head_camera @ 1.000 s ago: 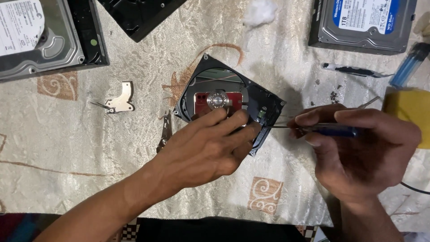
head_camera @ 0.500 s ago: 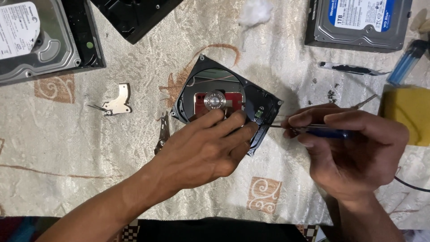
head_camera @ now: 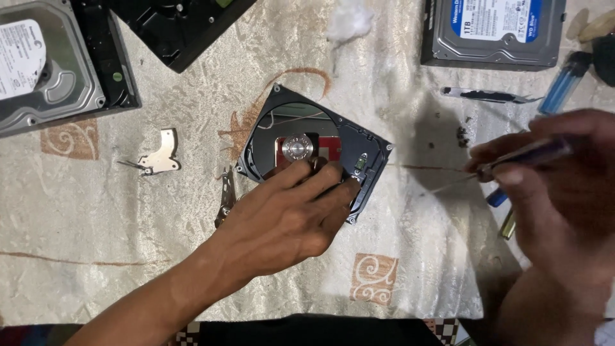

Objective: Reassembling the internal components of a hard disk drive, specifically the actuator arm and magnets, using a screwdriver.

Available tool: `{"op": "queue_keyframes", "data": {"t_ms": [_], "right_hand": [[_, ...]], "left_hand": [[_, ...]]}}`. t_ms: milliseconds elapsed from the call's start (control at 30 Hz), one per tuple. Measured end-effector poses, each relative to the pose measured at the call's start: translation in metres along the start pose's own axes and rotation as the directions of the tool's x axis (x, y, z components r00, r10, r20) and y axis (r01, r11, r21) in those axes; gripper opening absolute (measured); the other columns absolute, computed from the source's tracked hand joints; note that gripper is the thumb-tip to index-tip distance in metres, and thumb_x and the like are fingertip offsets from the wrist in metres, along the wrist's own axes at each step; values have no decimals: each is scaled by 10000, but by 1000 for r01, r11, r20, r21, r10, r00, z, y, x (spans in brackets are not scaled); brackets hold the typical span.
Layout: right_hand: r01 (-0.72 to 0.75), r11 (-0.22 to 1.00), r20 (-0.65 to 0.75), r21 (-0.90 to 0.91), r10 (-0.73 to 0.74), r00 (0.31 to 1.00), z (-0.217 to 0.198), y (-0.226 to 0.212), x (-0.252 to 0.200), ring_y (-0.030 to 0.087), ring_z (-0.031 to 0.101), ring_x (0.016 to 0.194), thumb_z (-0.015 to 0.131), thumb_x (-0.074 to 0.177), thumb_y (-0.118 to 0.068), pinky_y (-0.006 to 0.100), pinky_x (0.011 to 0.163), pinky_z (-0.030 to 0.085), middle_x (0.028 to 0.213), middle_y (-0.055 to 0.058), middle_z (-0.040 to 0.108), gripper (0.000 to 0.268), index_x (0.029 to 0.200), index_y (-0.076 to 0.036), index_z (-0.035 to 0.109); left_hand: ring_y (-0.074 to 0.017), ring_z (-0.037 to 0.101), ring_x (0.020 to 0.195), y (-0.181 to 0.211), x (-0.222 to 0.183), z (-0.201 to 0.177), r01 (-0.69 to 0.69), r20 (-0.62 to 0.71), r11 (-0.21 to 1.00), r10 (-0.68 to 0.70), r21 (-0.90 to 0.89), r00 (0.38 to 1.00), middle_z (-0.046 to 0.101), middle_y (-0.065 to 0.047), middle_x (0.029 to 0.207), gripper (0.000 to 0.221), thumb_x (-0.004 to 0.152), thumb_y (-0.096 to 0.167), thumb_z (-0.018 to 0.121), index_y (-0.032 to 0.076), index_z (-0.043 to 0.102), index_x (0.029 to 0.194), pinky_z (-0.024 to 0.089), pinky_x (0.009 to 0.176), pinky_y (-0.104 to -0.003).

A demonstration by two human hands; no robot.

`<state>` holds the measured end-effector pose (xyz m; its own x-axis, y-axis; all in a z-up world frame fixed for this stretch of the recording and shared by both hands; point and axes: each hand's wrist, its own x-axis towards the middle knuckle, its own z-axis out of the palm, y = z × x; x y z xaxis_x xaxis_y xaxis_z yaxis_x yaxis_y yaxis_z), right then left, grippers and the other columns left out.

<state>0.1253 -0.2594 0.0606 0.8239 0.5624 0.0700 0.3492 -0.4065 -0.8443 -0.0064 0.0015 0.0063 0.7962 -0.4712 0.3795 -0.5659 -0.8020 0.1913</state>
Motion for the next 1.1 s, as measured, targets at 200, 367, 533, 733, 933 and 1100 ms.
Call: {"op": "queue_keyframes", "data": {"t_ms": [200, 367, 533, 733, 933, 1100], "right_hand": [[70, 888, 166, -455, 7, 986, -4, 7, 3, 144, 717, 678, 791, 909, -132, 292, 691, 594, 883, 76, 759, 378, 1255, -27, 684], [457, 690, 428, -561, -230, 874, 10, 20, 2, 246, 754, 748, 730, 907, -343, 353, 570, 629, 1082, 153, 770, 454, 1252, -53, 671], [426, 590, 416, -686, -163, 895, -4, 28, -3, 220, 736, 815, 768, 875, -419, 364, 590, 605, 1027, 60, 761, 474, 1274, -173, 703], [232, 609, 226, -758, -89, 970, -52, 23, 21, 269, 755, 837, 778, 1053, -121, 358, 708, 624, 1114, 220, 785, 234, 1244, 14, 782], [233, 462, 224, -856, -75, 972, -59, 40, 35, 194, 692, 770, 814, 1122, -121, 333, 634, 524, 1029, 86, 759, 95, 1212, -94, 808], [223, 545, 306, -808, 65, 950, -53, 55, 31, 294, 725, 891, 822, 852, -92, 412, 710, 633, 1143, 109, 758, 323, 1173, -92, 797]], "left_hand": [[-290, 596, 1102, 1, 3, -1, -15, 3, 998, 15, 67, 1000, 702, -85, 1208, 35, 908, 35, 735, 39, 755, 880, 483, 888, -387], [-302, 606, 1126, 3, 3, 0, -4, 15, 998, 3, 69, 1000, 712, -110, 1233, 57, 946, 60, 698, 33, 748, 949, 469, 855, -394], [-330, 604, 1132, 2, 5, 0, -29, 0, 999, 29, 42, 1000, 689, -135, 1257, 120, 989, 46, 622, 7, 732, 1017, 476, 907, -408], [-332, 616, 1090, 3, 9, -3, -49, -16, 998, 50, 50, 999, 696, -154, 1237, 129, 998, 7, 598, -23, 715, 953, 473, 858, -395], [-333, 611, 1085, 6, 10, -2, -76, 43, 990, 71, 121, 997, 691, -161, 1220, 186, 999, 33, 528, -13, 708, 988, 476, 886, -407], [-335, 649, 1084, 5, 10, -2, -46, -1, 993, 47, 107, 999, 707, -152, 1203, 122, 1022, 57, 604, 23, 706, 965, 496, 885, -407]]}}
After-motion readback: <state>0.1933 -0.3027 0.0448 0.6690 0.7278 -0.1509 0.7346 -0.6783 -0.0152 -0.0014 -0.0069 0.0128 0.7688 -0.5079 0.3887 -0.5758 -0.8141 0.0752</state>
